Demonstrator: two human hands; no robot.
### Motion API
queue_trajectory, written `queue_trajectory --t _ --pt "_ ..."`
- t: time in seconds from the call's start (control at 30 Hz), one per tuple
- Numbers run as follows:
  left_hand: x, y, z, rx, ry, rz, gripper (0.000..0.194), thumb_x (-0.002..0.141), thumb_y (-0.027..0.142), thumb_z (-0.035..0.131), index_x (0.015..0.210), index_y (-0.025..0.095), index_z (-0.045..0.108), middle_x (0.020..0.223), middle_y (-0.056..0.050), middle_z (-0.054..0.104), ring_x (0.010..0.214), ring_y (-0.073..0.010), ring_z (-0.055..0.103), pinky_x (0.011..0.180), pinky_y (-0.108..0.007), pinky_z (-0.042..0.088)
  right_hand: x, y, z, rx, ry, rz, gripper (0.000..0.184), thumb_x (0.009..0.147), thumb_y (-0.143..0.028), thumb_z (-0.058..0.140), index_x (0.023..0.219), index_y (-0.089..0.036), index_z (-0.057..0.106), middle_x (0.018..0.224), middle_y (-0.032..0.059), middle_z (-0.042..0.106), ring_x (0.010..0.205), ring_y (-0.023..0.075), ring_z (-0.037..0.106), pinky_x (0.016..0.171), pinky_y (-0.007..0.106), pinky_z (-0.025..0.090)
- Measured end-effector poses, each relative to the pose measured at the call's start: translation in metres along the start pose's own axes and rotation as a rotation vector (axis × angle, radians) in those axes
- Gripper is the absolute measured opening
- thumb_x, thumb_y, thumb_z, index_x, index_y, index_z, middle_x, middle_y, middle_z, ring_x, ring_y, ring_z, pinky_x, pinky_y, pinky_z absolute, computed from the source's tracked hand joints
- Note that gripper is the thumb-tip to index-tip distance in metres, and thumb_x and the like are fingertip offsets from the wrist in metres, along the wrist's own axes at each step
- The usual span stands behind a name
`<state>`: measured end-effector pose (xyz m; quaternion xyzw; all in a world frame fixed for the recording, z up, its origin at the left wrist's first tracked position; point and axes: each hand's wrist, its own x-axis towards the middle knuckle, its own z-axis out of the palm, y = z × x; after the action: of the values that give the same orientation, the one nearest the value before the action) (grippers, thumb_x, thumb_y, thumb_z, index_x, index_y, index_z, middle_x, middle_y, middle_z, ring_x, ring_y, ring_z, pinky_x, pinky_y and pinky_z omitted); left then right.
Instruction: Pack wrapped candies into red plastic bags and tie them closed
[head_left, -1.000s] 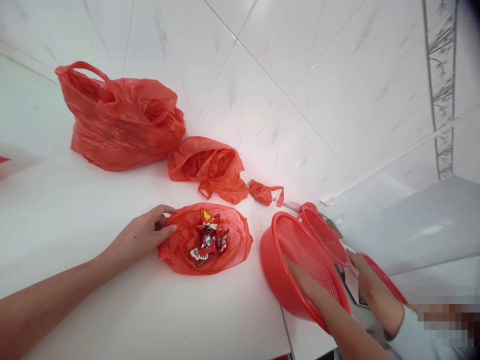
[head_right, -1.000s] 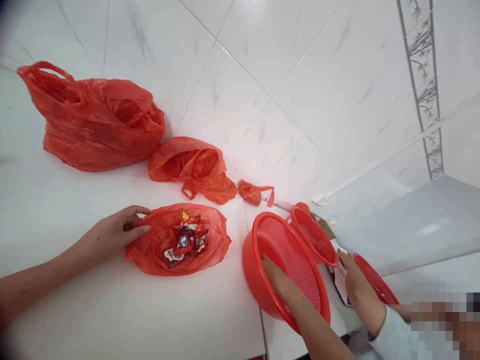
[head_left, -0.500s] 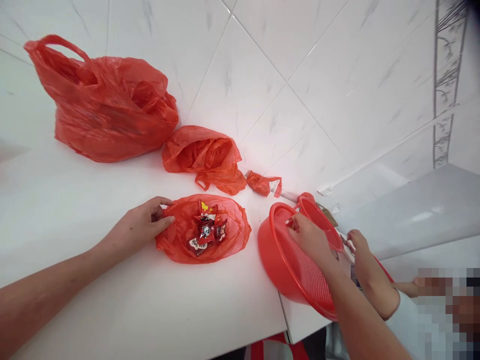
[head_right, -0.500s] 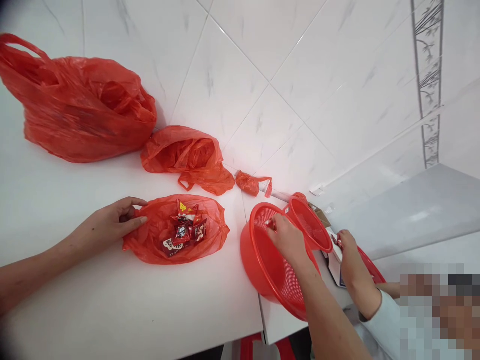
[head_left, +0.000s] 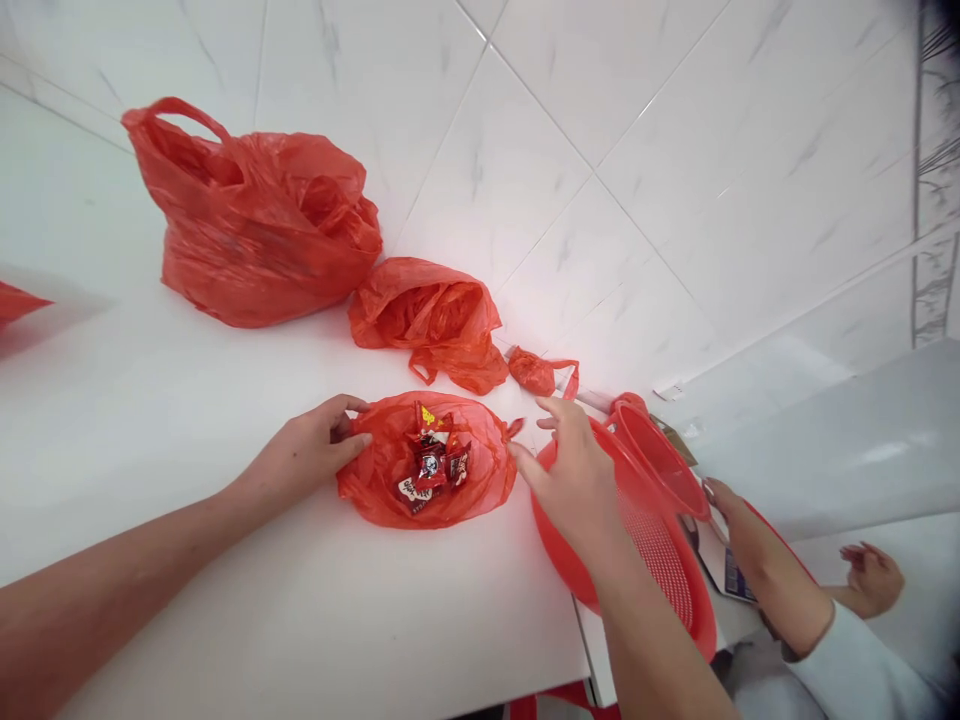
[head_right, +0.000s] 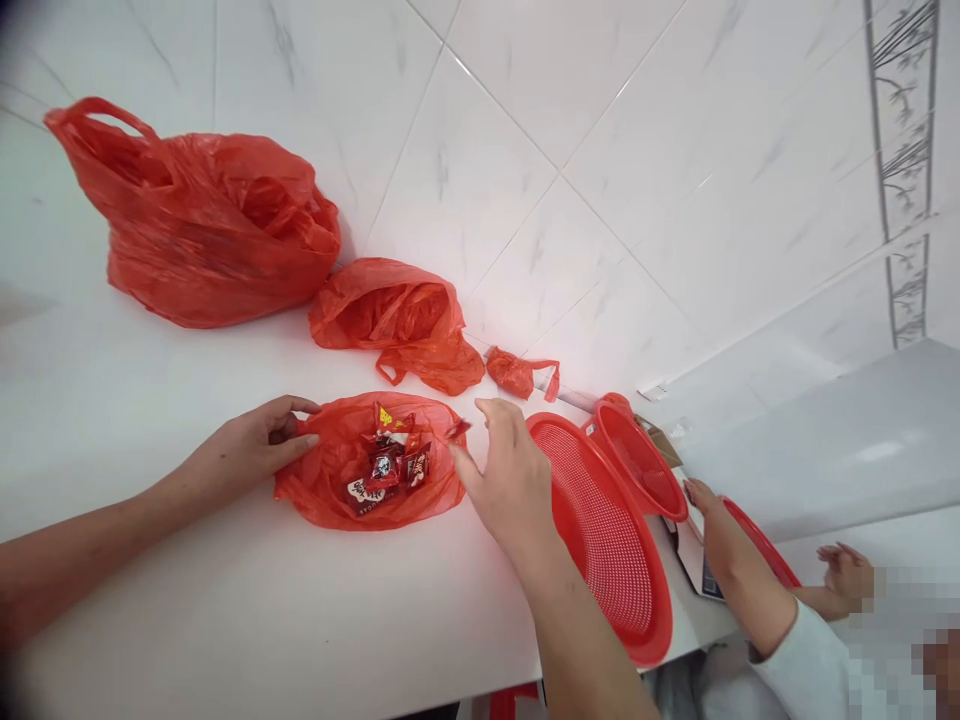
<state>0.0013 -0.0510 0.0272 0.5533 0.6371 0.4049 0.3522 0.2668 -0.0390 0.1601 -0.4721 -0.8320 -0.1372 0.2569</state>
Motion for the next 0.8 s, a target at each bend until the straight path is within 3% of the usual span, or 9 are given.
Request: queue_trajectory --t 0.07,0.2,0.3,0.37,0.47,0.57,0.67,0.8 --pt "0.000 0.001 0.000 -0.002 -0.002 0.001 0.037 0.078 0.047 0.050 0.110 0.029 0.051 0.074 0.003 0.058 0.067 -0.0183 0.058 0.061 -0.029 0.045 -0.004 0.005 0.002 -0.016 -0.041 0.044 0.050 0.079 -0.036 0.061 0.125 -0.024 0.044 0.125 0.0081 0.054 0.109 0.0223 0.055 0.086 0.038 0.049" --pt "0.001 0.002 0.001 0.009 -0.002 0.002 0.036 0.077 0.047 0.051 0.109 0.029 0.051 0.074 0.004 0.057 0.067 -0.0179 0.057 0.061 -0.028 0.045 -0.022 0.027 -0.014 -0.064 0.110 0.264 0.047 0.082 -0.042 0.056 0.124 -0.024 0.046 0.130 0.0098 0.049 0.121 0.0243 0.046 0.097 0.041 0.042" --pt "0.001 0.002 0.000 0.017 -0.017 -0.019 0.037 0.077 0.046 0.051 0.110 0.029 0.051 0.074 0.004 0.058 0.067 -0.0172 0.057 0.061 -0.027 0.044 -0.057 0.043 -0.022 -0.201 0.125 0.498 0.056 0.080 -0.047 0.055 0.128 -0.021 0.044 0.131 0.0138 0.050 0.119 0.0300 0.048 0.092 0.045 0.045" --pt "0.000 0.004 -0.001 0.025 -0.022 -0.028 0.037 0.078 0.046 0.051 0.110 0.029 0.051 0.074 0.005 0.058 0.067 -0.0165 0.056 0.061 -0.026 0.043 -0.091 0.049 -0.017 -0.298 0.036 0.600 0.058 0.080 -0.047 0.054 0.130 -0.018 0.045 0.129 0.0156 0.053 0.113 0.0329 0.054 0.083 0.045 0.049" --pt "-0.002 0.007 -0.003 0.036 -0.016 -0.040 0.036 0.079 0.048 0.051 0.111 0.030 0.051 0.076 0.006 0.058 0.068 -0.0160 0.056 0.062 -0.025 0.042 -0.145 0.046 0.001 -0.345 -0.190 0.573 0.042 0.086 -0.037 0.045 0.121 -0.015 0.054 0.114 0.0153 0.064 0.096 0.0299 0.064 0.075 0.040 0.052" --pt "-0.003 0.009 -0.004 0.049 -0.022 -0.064 0.036 0.080 0.049 0.052 0.112 0.031 0.050 0.076 0.006 0.058 0.068 -0.0164 0.056 0.062 -0.025 0.042 -0.178 0.033 0.017 -0.370 -0.282 0.493 0.038 0.084 -0.018 0.039 0.117 -0.018 0.059 0.107 0.0119 0.068 0.090 0.0258 0.067 0.074 0.036 0.053" --pt "-0.001 0.008 -0.003 0.056 -0.013 -0.063 0.036 0.079 0.050 0.052 0.111 0.032 0.051 0.072 0.007 0.058 0.067 -0.0166 0.056 0.061 -0.025 0.041 -0.183 0.023 0.020 -0.399 -0.314 0.455 0.043 0.079 -0.008 0.038 0.114 -0.020 0.062 0.107 0.0099 0.069 0.092 0.0250 0.067 0.077 0.036 0.053" --pt "0.000 0.006 -0.002 0.043 -0.010 -0.047 0.038 0.079 0.051 0.052 0.112 0.031 0.051 0.071 0.007 0.059 0.067 -0.0170 0.057 0.061 -0.025 0.042 -0.171 0.027 0.011 -0.422 -0.350 0.527 0.042 0.081 -0.011 0.038 0.115 -0.018 0.062 0.102 0.0104 0.070 0.085 0.0250 0.068 0.072 0.034 0.053"
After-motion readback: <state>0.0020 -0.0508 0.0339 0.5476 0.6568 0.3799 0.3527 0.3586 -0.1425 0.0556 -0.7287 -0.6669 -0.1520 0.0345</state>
